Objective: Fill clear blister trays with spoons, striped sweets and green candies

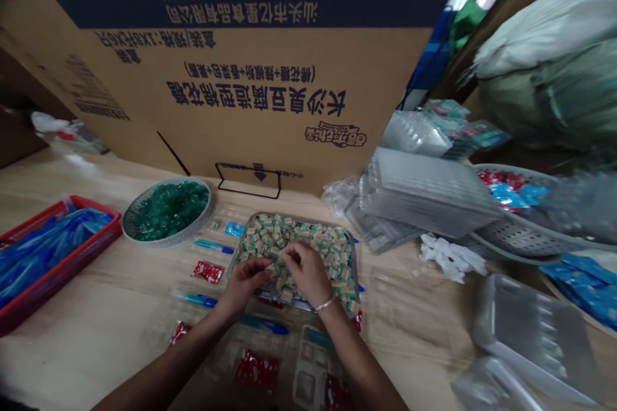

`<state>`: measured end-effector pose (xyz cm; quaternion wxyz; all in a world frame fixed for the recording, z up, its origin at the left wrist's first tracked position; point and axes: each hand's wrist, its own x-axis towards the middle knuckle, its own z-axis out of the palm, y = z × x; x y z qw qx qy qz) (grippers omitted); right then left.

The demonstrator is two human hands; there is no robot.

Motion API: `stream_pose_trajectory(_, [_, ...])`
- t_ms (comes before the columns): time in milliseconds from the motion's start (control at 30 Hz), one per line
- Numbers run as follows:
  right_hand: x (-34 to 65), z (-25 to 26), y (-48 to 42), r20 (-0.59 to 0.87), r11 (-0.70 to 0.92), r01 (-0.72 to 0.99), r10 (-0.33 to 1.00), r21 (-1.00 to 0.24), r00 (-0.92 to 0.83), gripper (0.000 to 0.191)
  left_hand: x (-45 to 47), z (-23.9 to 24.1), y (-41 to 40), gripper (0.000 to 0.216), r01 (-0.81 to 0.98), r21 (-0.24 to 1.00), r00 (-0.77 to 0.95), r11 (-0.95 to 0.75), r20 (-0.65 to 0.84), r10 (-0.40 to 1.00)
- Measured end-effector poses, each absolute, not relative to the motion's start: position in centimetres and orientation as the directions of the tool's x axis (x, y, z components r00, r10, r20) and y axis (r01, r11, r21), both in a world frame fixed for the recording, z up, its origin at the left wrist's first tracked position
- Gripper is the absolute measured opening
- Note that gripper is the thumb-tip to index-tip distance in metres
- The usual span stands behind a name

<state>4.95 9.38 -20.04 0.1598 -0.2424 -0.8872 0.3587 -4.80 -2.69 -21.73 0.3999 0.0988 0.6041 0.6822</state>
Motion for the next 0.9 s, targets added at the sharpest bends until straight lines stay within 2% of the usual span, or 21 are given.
stream_pose_trajectory(100, [6.5,-20.0,7.8,0.083,0.450,0.196,0.528,-0.871,-0.845,0.011,-4.3,-21.4,-2.9,0.027,-0.419,0.907,-0.653,0.051,-0.339,0.677])
stream_pose_trajectory(167, [7.0,-20.0,7.1,0.101,0.359,0.137,0.569,-0.923,-0.816,0.011,-3.9,-21.1,-3.0,0.025,-0.439,0.897,-0.621,0.058,-0.349,0.702])
stream_pose_trajectory(333, [7.5,-19.8,6.9,0.081,0.315,0.175,0.656,-0.933,-0.750,0.011,-3.4,-19.9,-3.1,0.029,-0.471,0.881,-0.564,0.037,-0.333,0.756])
stream_pose_trajectory(467, [9.0,-19.0,6.3,0.048,0.268,0.163,0.637,-0.949,-0.769,0.018,-2.4,-19.4,-3.1,0.027,-0.429,0.903,-0.576,-0.007,-0.267,0.772])
stream_pose_trajectory(533, [10.9,-18.6,5.8,0.048,0.289,0.175,0.628,-0.941,-0.777,0.018,-1.5,-19.3,-3.6,0.027,-0.418,0.908,-0.519,0.017,-0.255,0.816])
stream_pose_trajectory(600, [13.5,-18.6,5.1,0.015,0.305,0.228,0.626,-0.925,-0.779,0.017,-0.5,-19.6,-4.5,0.028,-0.321,0.944,-0.426,0.081,-0.220,0.877])
stream_pose_trajectory(700, [17.3,-19.2,3.8,-0.150,0.270,0.349,0.557,-0.897,-0.817,0.016,1.0,-20.5,-6.1,0.028,-0.031,0.987,-0.274,0.158,-0.160,0.948])
stream_pose_trajectory(800, [19.4,-20.1,2.4,-0.295,0.290,0.461,0.469,-0.839,-0.832,0.015,2.0,-21.7,-7.2,0.025,0.241,0.952,-0.144,0.186,-0.154,0.978])
stream_pose_trajectory(900, [19.5,-20.5,1.4,-0.339,0.369,0.533,0.474,-0.761,-0.813,0.019,2.5,-22.3,-7.3,0.026,0.417,0.893,-0.087,0.171,-0.148,0.985])
